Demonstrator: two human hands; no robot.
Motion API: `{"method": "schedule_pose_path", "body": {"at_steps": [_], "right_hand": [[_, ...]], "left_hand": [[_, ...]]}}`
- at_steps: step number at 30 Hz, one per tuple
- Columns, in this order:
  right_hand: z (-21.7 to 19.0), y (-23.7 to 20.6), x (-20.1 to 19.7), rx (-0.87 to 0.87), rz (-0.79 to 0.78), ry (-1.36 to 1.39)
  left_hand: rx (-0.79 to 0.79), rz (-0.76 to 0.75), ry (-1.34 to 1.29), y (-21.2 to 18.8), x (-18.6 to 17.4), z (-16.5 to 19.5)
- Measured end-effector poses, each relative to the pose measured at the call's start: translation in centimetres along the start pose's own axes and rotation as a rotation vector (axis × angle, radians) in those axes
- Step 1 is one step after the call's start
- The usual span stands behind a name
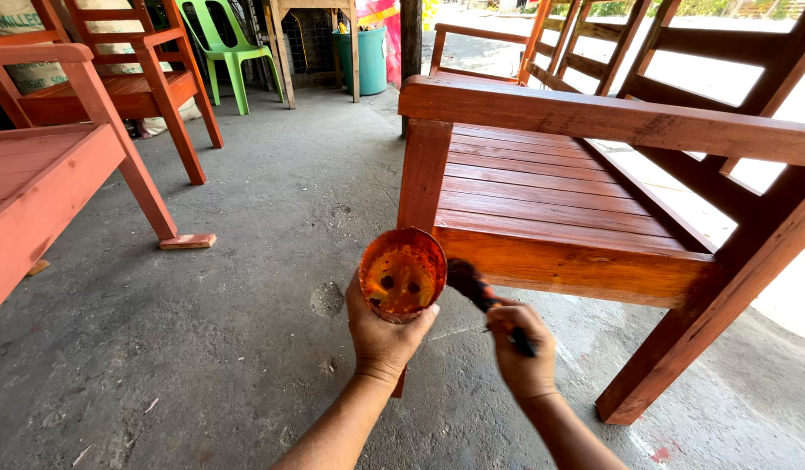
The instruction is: The person paints wooden benches with red-orange stain, holding a small can in one hand and a brush in the other. They brush the seat rails, legs, armrests and backrest of several benches, moving around each bench to coat different surfaces.
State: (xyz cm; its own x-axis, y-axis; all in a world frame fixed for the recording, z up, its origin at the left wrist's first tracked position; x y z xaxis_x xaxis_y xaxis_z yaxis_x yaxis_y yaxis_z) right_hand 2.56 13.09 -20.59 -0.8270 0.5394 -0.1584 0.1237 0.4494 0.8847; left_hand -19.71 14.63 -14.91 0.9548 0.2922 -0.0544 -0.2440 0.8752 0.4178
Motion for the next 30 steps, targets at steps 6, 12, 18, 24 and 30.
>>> {"method": "schedule_pose_path", "body": {"at_steps": [6,12,18,24,30], "right_hand": [[3.8,-1.1,-10.4,0.176,0.094,-0.117],[5.3,-1.7,-16.2,0.259,0.222,-0.292],[4.7,-1.2,-17.5,0.314,0.454,-0.504],[1.2,0.4,-7.5,0.198,0.414,-0.5],[-4.4,0.5,2.3,0.061,0.266,-0.271]], "left_hand": [[-0.037,-0.017,-0.054,0.6,-0.1,-0.1],[0.025,-0.016,-0.086,0.0,1.3,0.5],[0.01,-0.035,-0.094,-0.8,3.1,1.3],[-0.013,-0.058,-0.099,-0.7,3.3,1.3],[-0.096,-0.014,-0.017,0.1,1.1,0.6]]}}
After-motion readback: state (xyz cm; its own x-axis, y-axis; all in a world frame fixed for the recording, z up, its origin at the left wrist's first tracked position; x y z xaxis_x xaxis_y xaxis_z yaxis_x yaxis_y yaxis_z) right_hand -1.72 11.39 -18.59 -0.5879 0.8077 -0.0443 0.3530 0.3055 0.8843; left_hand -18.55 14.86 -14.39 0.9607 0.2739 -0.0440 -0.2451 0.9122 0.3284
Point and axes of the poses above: each hand's wrist, its own y-axis towards the middle knuckle, its own x-axis out of the palm, z = x × y, the point moved 3 cm from there along y, towards the middle knuckle, and after that the axes turned 14 degrees about -x, right-handed, at the moved point
